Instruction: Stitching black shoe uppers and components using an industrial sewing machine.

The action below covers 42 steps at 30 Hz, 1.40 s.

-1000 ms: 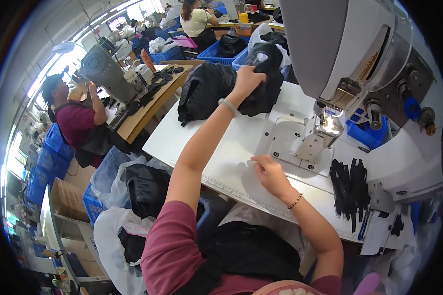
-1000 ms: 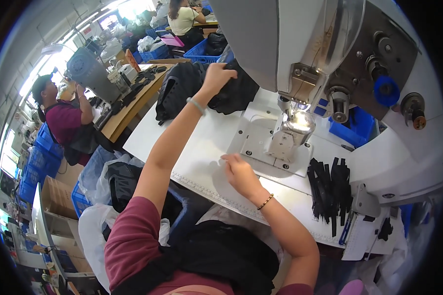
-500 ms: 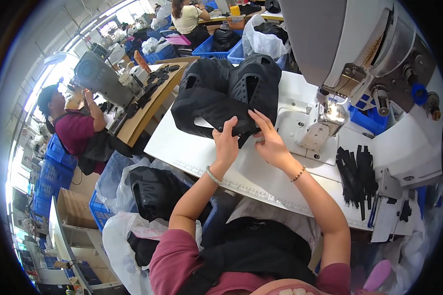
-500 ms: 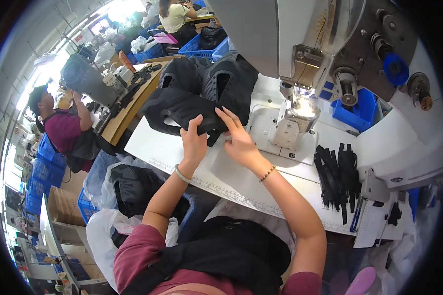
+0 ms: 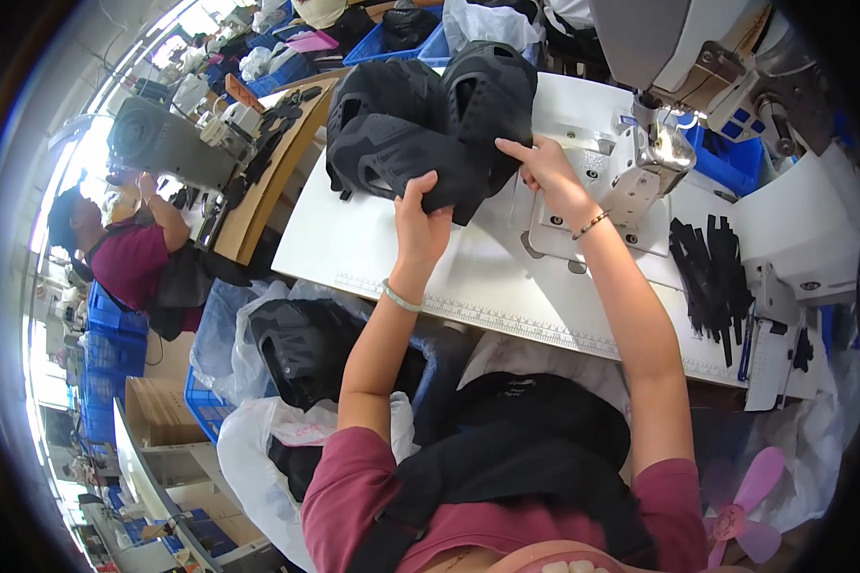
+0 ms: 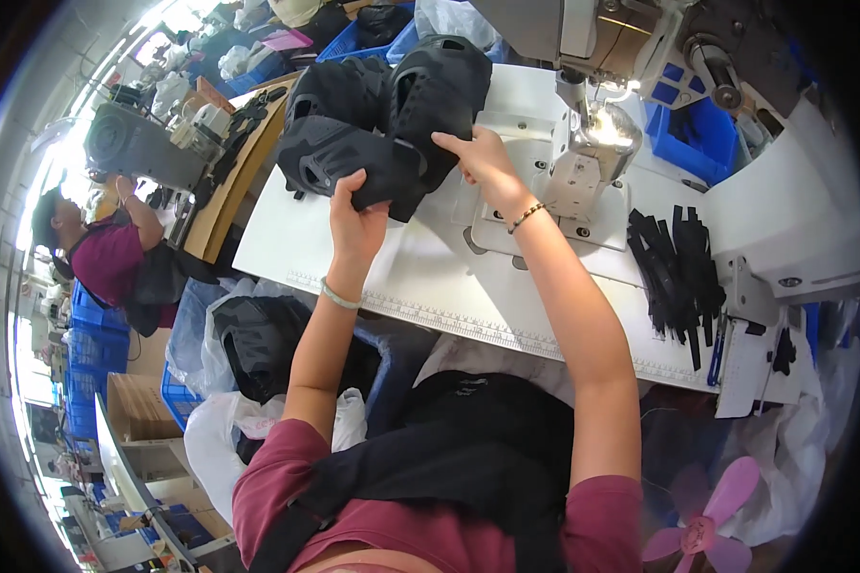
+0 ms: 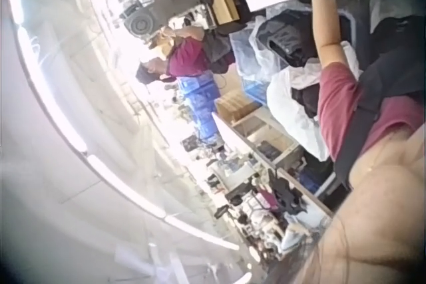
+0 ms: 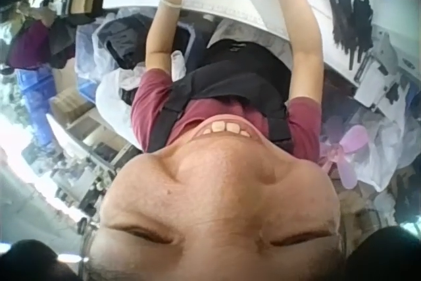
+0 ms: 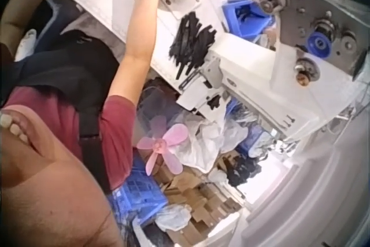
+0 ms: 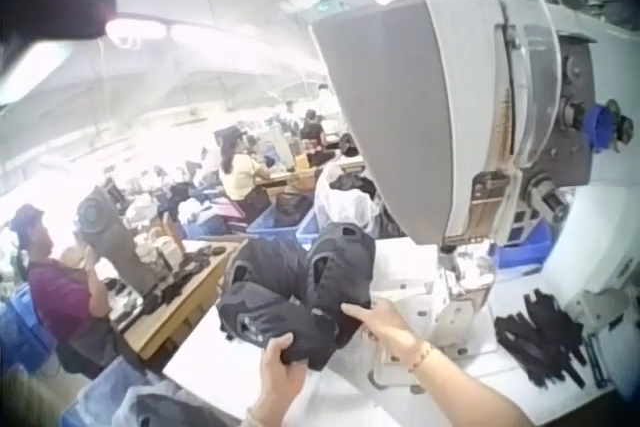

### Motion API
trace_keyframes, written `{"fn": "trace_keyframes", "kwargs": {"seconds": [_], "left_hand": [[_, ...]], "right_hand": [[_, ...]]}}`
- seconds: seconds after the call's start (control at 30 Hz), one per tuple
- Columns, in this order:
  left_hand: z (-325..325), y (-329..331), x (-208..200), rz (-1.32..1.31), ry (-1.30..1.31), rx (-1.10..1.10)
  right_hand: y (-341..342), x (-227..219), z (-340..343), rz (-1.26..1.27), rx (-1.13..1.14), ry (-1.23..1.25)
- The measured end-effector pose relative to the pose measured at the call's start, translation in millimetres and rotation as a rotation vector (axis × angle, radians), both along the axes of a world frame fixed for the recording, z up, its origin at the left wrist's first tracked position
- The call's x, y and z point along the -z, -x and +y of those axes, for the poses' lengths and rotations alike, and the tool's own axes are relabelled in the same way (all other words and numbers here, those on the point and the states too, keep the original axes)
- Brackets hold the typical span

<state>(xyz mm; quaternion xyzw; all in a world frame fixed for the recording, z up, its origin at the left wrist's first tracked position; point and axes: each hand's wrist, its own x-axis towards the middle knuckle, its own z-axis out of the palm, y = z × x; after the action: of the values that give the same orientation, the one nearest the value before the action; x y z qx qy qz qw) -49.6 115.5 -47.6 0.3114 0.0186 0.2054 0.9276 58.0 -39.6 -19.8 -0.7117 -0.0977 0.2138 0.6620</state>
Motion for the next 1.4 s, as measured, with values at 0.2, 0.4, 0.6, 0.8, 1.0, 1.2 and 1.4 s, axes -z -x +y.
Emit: {"fn": "trace_keyframes", "kwargs": {"seconds": [0.2,0.4,0.6,0.8,1.0,1.2,1.4], "left_hand": [[14.5,71.1,25.0,-0.004,-0.459,-0.515],[-21.4,112.9,-50.0,-0.187,-0.011,-0.387],[-8.4,96.9,-51.9,-0.051,0.104,-0.017],[-48.4,59.3,-54.6,-0.006,0.17,0.243],[-90.9,24.3,-82.8,0.261,-0.976,0.418],[-120.8,-21.2,-90.1,0.061,-1.348,-0.042],[-145.4,-64.2,-88.3,-0.068,-1.009,-0.019]], "right_hand": [[-17.8,-18.8,28.0,-0.204,-0.016,-0.593],[-81.8,19.5,37.0,0.258,0.392,-0.423],[-3.8,11.0,25.1,0.008,0.222,-0.342],[122.4,-26.6,-70.8,0.251,-0.46,-0.318],[119.9,-13.6,-96.6,-0.223,0.011,-0.365],[96.7,-19.6,-127.0,0.31,-0.064,-0.663],[93.5,-36.7,-128.2,-0.338,0.352,-0.486]]}}
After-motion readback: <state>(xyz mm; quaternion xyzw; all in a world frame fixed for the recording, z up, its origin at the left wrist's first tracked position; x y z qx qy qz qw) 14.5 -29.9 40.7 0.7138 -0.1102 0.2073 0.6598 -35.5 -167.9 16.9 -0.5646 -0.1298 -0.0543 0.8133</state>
